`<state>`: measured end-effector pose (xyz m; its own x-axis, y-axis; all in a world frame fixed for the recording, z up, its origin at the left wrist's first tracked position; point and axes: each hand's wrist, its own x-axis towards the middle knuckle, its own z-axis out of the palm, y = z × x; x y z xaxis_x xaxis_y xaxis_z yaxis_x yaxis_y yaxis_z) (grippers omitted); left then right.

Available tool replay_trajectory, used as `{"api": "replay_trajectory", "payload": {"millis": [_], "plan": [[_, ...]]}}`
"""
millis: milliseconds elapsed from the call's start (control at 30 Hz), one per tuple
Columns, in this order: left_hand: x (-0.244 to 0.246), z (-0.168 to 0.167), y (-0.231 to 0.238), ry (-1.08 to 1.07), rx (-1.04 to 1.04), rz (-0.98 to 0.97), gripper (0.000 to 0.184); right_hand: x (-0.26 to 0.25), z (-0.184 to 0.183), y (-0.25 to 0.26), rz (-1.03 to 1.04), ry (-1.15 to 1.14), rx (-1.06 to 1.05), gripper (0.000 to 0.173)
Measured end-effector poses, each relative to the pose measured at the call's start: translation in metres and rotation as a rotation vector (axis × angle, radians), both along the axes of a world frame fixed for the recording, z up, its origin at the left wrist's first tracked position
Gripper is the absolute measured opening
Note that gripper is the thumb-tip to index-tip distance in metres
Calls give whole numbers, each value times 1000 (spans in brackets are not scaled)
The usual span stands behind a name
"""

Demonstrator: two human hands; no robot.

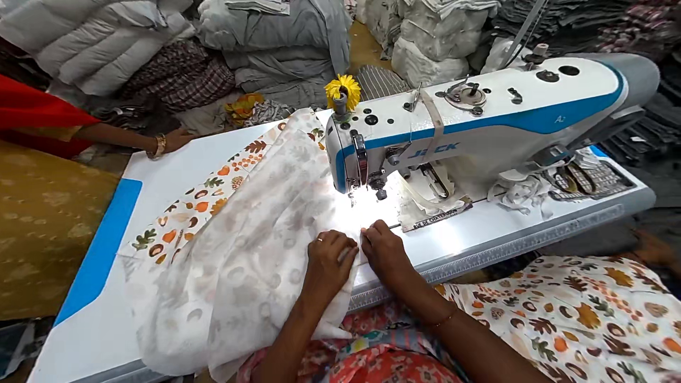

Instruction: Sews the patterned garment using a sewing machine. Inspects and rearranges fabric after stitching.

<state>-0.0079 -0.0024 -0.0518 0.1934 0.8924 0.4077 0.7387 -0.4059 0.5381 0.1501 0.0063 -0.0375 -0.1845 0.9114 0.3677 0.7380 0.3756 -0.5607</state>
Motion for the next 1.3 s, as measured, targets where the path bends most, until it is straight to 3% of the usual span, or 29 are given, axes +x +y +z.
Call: {"api": "replay_trajectory", "payload": {"millis": [133, 167, 267, 367, 467, 567, 700, 800, 900, 1033, 1133, 1233, 1300], "plan": [[-8, 5, 29, -11, -77, -1, 51, 3, 16, 9, 36, -12, -200, 13], [-10, 4, 36, 5, -52, -26, 52, 5, 17, 13, 39, -25, -186, 12], [-16, -3, 48, 119, 216, -217, 22, 15, 27, 26, 108, -142, -225, 13], [-15, -2, 45, 181, 341, -413, 20, 43, 38, 46, 388, -231, -265, 16], [-4, -3, 37, 169, 356, -389, 26, 62, 22, 59, 592, -188, -22, 13], [11, -1, 31, 107, 288, -168, 24, 54, 19, 58, 480, -162, -22, 13], [13, 15, 38, -149, -4, -20, 8, 53, 13, 62, 451, -86, -1, 12], [17, 5, 36, 6, 102, -12, 12, 55, 6, 65, 502, -133, 99, 12], [21, 3, 37, 178, 161, 46, 16, 44, 23, 64, 372, -140, -125, 15], [12, 48, 56, 108, -326, 61, 27, 45, 37, 71, 281, 76, -395, 15], [11, 70, 65, 107, -473, 35, 22, 40, 28, 65, 222, 45, -280, 11], [21, 60, 56, 223, -362, 69, 8, 35, 11, 60, 230, -69, -47, 11], [25, 45, 45, 300, -229, 75, 11, 32, 7, 60, 225, -126, 25, 12]]}}
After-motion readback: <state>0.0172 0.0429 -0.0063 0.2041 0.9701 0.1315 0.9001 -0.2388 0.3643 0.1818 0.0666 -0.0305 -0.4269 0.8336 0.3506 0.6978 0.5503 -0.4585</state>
